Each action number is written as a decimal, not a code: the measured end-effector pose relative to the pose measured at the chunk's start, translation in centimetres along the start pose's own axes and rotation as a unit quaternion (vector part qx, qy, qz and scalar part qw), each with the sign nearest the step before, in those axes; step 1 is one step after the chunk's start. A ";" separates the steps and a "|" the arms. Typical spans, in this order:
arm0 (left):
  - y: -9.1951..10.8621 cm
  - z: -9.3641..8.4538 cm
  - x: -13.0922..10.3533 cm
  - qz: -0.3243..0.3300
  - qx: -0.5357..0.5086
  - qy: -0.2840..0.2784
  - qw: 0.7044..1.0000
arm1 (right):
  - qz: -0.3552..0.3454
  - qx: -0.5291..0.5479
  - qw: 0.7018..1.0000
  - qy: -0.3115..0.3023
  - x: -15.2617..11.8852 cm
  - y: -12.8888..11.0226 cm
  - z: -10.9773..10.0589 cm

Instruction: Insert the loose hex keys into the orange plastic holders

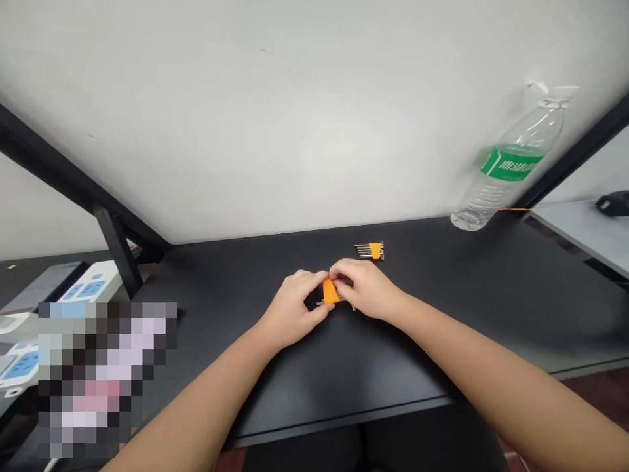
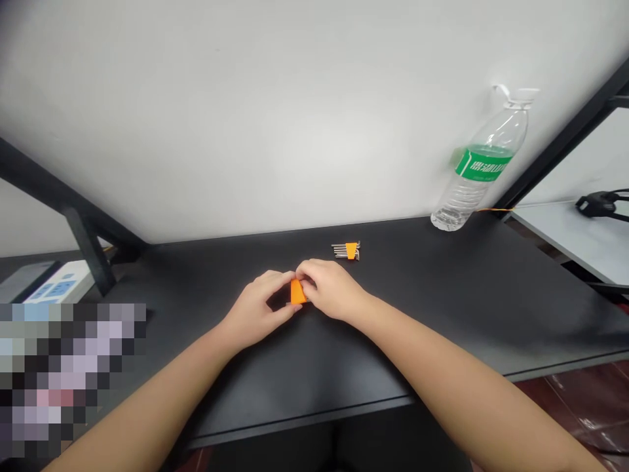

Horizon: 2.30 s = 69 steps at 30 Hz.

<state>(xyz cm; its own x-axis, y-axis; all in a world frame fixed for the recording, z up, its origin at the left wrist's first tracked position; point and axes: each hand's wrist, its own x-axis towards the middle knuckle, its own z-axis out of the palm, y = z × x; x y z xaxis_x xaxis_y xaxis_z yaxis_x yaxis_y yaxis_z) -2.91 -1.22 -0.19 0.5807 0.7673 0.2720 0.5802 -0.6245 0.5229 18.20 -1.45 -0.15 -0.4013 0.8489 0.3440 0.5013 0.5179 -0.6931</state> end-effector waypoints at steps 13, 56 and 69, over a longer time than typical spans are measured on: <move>-1.4 -0.4 -0.2 -0.047 0.040 0.093 0.994 | 0.149 -0.158 0.966 -0.143 0.1 2.2 -3.8; -1.6 -0.5 -0.2 -0.163 -0.094 0.112 0.976 | -0.057 -0.111 0.991 -0.058 -0.5 -0.2 -4.6; -1.4 -0.5 -0.4 -0.151 -0.105 0.115 0.976 | -0.051 -0.078 0.995 -0.041 -0.5 -0.2 -4.8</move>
<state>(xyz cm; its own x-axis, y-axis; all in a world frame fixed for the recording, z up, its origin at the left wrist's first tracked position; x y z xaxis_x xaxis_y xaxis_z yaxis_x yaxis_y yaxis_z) -4.28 -0.59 -0.62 0.2439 0.9392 0.2417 0.5605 -0.3399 0.7552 21.98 -1.48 2.83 -0.5140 0.7834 0.3495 0.5661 0.6159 -0.5480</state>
